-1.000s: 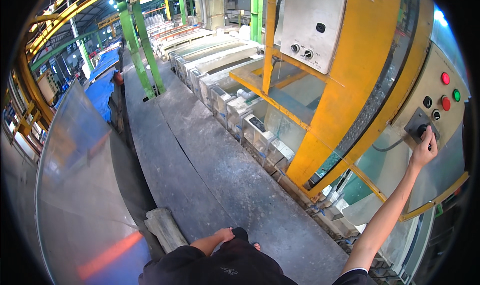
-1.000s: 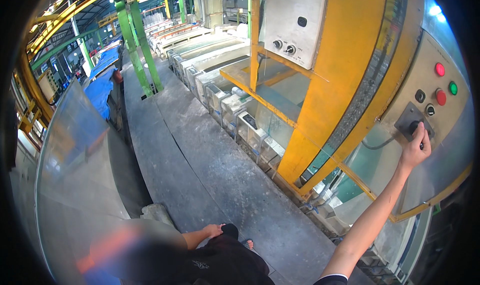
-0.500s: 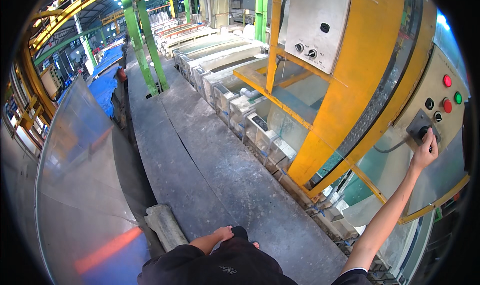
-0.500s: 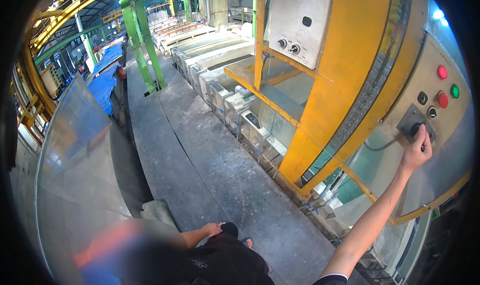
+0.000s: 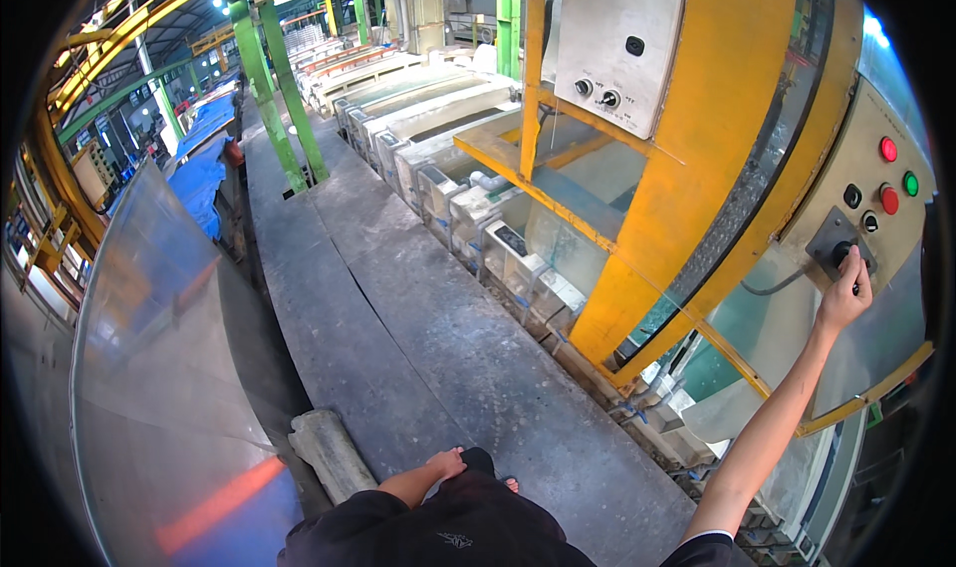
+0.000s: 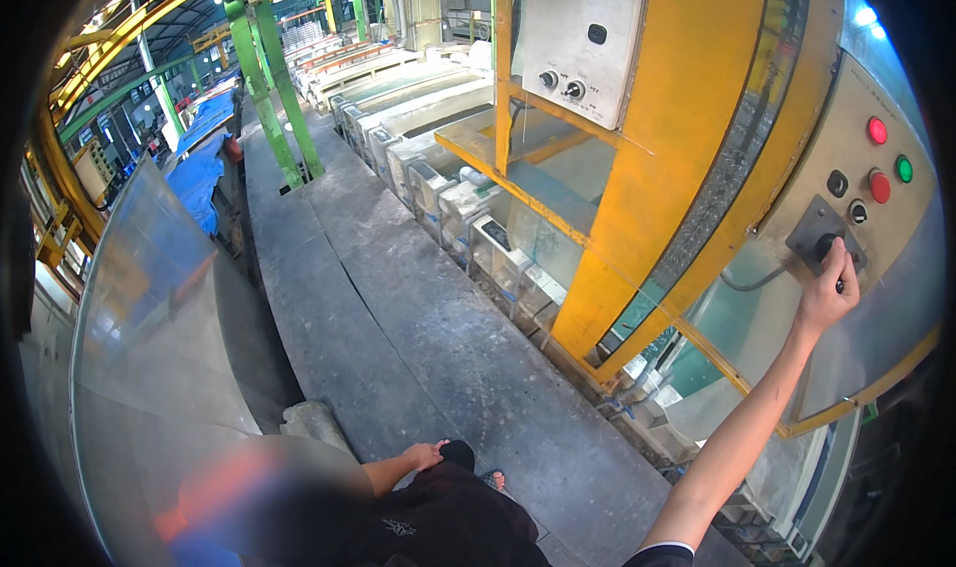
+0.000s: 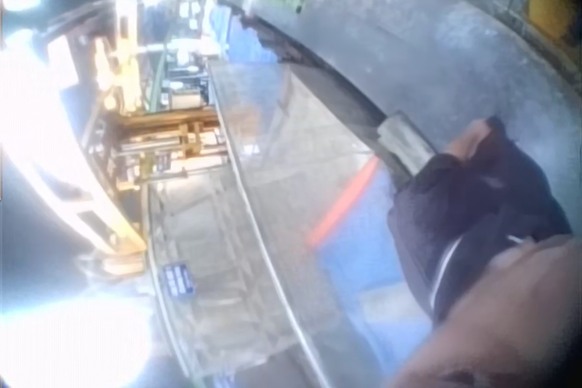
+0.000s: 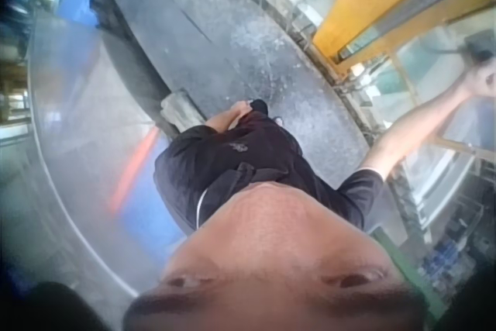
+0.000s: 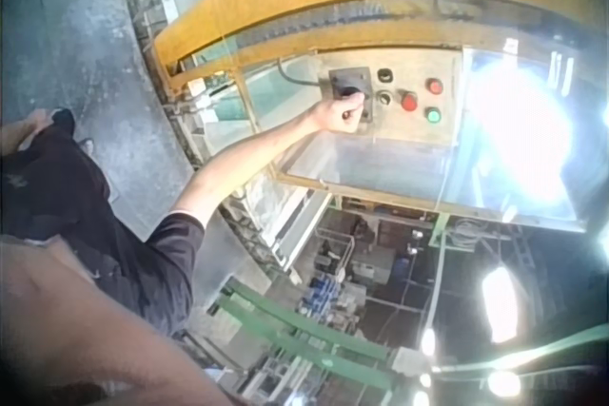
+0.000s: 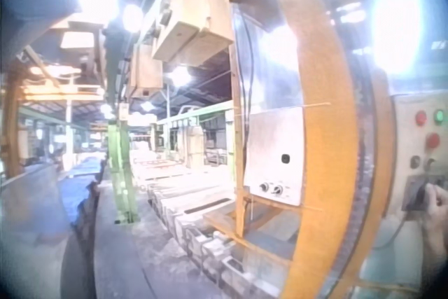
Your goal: The person stands at a yellow industrial control panel and repeatedly turns a black rotary knob with their right hand. The camera remains in a first-person view focused on the panel and the operator's hand throughout the sequence.
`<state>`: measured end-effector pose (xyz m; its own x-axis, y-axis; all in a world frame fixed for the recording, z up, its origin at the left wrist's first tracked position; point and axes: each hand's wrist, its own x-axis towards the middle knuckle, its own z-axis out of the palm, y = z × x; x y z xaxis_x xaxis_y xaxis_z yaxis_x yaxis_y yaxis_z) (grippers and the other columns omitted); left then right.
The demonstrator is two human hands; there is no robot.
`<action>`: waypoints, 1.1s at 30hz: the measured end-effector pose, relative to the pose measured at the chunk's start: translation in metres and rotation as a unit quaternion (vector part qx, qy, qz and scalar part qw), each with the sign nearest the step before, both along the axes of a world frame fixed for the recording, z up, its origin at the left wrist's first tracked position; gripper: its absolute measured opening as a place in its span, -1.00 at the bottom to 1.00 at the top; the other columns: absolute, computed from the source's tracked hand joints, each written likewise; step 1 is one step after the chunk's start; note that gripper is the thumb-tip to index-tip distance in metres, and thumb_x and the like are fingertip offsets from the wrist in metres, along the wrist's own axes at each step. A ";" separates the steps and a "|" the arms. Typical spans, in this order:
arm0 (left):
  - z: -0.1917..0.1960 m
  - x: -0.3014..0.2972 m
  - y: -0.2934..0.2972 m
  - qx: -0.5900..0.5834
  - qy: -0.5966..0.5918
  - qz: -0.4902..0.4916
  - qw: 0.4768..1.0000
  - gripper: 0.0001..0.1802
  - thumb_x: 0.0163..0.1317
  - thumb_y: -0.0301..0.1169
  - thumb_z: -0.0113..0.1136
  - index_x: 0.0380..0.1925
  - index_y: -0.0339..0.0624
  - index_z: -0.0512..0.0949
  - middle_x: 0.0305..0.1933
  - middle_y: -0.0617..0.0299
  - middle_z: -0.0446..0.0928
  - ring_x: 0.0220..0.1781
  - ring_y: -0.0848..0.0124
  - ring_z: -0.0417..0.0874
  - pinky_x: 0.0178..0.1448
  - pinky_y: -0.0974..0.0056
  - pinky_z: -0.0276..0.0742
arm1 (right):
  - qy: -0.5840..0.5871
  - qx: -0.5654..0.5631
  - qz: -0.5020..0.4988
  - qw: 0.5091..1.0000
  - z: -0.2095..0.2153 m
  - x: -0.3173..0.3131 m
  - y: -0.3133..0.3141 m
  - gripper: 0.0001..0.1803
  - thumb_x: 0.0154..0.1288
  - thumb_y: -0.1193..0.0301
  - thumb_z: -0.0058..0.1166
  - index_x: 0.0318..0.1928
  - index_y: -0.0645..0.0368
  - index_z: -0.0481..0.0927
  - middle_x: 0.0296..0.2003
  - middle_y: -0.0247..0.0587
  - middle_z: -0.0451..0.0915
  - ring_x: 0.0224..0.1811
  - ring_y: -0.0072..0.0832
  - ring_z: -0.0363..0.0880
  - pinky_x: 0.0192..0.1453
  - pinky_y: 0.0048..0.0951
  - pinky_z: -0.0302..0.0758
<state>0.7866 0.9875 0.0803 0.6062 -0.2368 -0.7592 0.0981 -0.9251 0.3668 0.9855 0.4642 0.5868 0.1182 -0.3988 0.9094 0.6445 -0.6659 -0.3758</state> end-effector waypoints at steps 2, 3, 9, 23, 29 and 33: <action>0.000 0.002 0.000 -0.006 0.009 -0.005 1.000 -0.43 0.17 -0.13 -0.27 0.06 -0.32 0.31 0.28 -0.02 0.14 0.18 0.05 0.33 0.23 0.09 0.26 | 0.000 -0.004 -0.001 1.000 0.000 0.000 -0.001 -0.76 0.24 0.48 0.00 -0.56 0.33 0.51 -0.64 -0.50 0.31 -0.53 -0.75 0.19 -0.43 -0.70 0.13; 0.001 0.003 0.000 -0.009 0.013 -0.008 1.000 -0.42 0.16 -0.13 -0.26 0.08 -0.32 0.29 0.27 -0.03 0.15 0.18 0.05 0.33 0.23 0.08 0.26 | -0.001 -0.002 -0.001 1.000 0.000 -0.001 0.001 -0.76 0.24 0.48 0.00 -0.56 0.33 0.51 -0.64 -0.50 0.31 -0.53 -0.76 0.19 -0.43 -0.70 0.13; -0.024 0.001 0.001 0.001 0.010 0.058 0.998 -0.34 0.12 -0.11 -0.20 0.18 -0.26 0.12 0.19 -0.09 0.26 0.14 -0.02 0.36 0.21 0.05 0.28 | 0.000 0.008 -0.009 1.000 0.001 0.000 0.003 -0.75 0.24 0.48 0.00 -0.57 0.33 0.50 -0.64 -0.49 0.31 -0.53 -0.76 0.19 -0.42 -0.69 0.13; -0.025 0.005 0.002 -0.005 -0.009 -0.023 1.000 -0.44 0.18 -0.14 -0.28 0.05 -0.34 0.28 0.14 -0.13 0.29 0.11 -0.01 0.39 0.16 0.06 0.32 | 0.002 0.018 -0.011 1.000 -0.002 0.000 -0.001 -0.78 0.24 0.48 0.01 -0.51 0.35 0.54 -0.61 -0.48 0.35 -0.50 -0.74 0.22 -0.37 -0.70 0.17; -0.048 0.004 0.009 -0.003 -0.026 -0.043 0.999 -0.40 0.15 -0.13 -0.26 0.07 -0.36 0.28 0.13 -0.10 0.33 0.10 0.03 0.40 0.17 0.10 0.31 | 0.002 0.011 -0.006 1.000 0.002 -0.002 0.009 -0.72 0.25 0.48 0.00 -0.61 0.32 0.46 -0.63 -0.45 0.32 -0.53 -0.73 0.20 -0.41 -0.67 0.16; -0.040 0.004 0.010 -0.010 -0.026 -0.005 1.000 -0.36 0.13 -0.12 -0.23 0.13 -0.35 0.23 0.12 -0.10 0.35 0.10 0.05 0.42 0.16 0.11 0.31 | -0.002 0.012 0.000 1.000 0.001 -0.002 0.007 -0.71 0.24 0.49 0.00 -0.63 0.32 0.43 -0.63 -0.45 0.31 -0.53 -0.73 0.19 -0.41 -0.68 0.14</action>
<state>0.7908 0.9972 0.0402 0.6430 -0.2575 -0.7212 0.0698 -0.9181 0.3901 0.9836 0.4715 0.5873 0.1140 -0.4196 0.9005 0.6468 -0.6566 -0.3879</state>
